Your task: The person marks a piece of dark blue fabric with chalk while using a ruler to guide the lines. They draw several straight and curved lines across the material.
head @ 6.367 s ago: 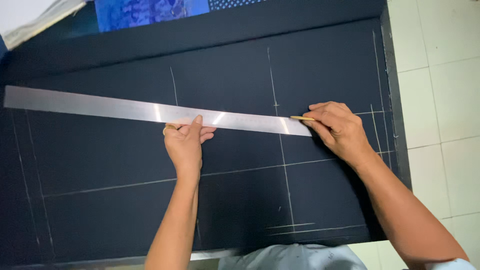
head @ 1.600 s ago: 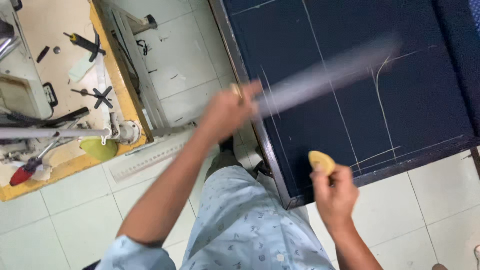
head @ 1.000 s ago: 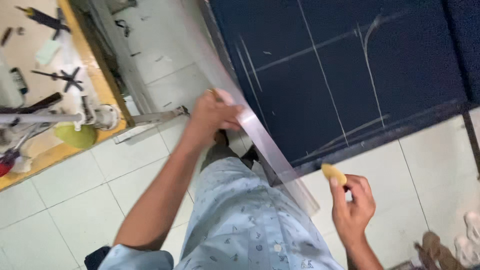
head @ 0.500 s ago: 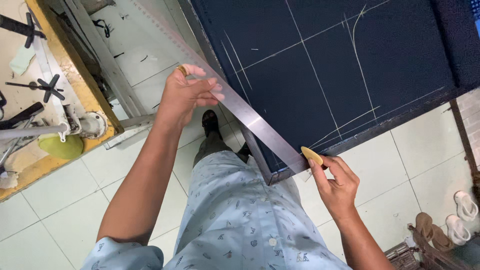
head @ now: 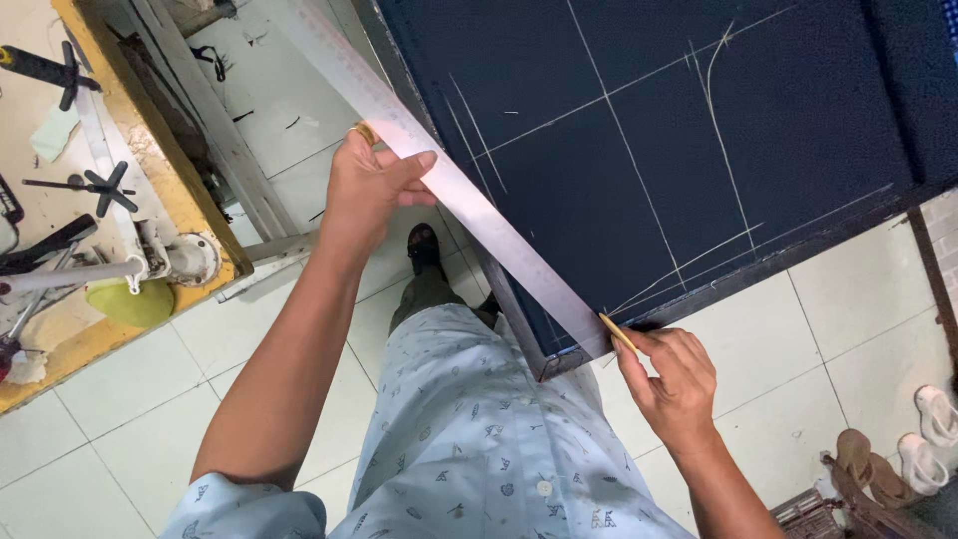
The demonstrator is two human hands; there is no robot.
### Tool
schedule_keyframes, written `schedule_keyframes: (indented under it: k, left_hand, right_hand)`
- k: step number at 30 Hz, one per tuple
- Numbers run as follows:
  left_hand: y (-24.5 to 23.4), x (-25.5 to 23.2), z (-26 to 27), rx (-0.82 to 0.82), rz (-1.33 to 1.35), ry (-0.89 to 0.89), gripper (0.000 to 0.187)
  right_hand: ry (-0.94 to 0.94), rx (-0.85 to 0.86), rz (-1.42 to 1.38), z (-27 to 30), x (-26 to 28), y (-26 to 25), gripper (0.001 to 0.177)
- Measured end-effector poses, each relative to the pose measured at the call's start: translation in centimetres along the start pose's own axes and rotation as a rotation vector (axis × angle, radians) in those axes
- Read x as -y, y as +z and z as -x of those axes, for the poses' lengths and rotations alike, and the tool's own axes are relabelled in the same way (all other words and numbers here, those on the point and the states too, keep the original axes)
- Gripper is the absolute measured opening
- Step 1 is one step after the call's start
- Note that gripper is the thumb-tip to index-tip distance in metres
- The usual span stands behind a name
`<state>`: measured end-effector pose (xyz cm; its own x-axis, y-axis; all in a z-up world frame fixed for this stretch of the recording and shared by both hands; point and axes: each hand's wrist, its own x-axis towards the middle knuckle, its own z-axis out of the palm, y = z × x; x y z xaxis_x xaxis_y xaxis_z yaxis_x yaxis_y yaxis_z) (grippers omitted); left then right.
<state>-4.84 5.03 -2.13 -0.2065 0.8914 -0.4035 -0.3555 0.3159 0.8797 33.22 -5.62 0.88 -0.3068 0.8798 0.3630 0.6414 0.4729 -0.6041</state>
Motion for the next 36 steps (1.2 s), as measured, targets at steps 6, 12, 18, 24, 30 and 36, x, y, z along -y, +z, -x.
schedule_keyframes:
  k: [6, 12, 18, 24, 30, 36]
  left_hand:
    - [1.8, -3.0, 2.0, 0.06, -0.126, 0.069, 0.028]
    - [1.5, -2.6, 1.2, 0.067, -0.182, 0.064, 0.028]
    - [1.2, -1.1, 0.2, 0.068, -0.163, 0.086, 0.031]
    - [1.9, -2.5, 0.7, 0.019, -0.198, 0.032, 0.028]
    - [1.1, 0.7, -1.2, 0.046, -0.134, 0.153, 0.034]
    - [1.0, -0.2, -1.5, 0.09, -0.13, 0.102, 0.035]
  right_hand:
    - [-0.116, 0.138, 0.089, 0.1, -0.4, -0.6, 0.015]
    - [-0.11, 0.112, 0.08, -0.3, 0.2, -0.6, 0.015]
    - [-0.097, 0.16, 0.077, 0.2, -0.7, -0.6, 0.015]
    - [-0.125, 0.09, 0.029, -2.2, 1.0, 0.6, 0.011]
    - [-0.09, -0.012, -0.085, -4.0, 0.9, 3.4, 0.011]
    - [-0.116, -0.033, -0.117, -6.4, 2.0, 5.3, 0.009]
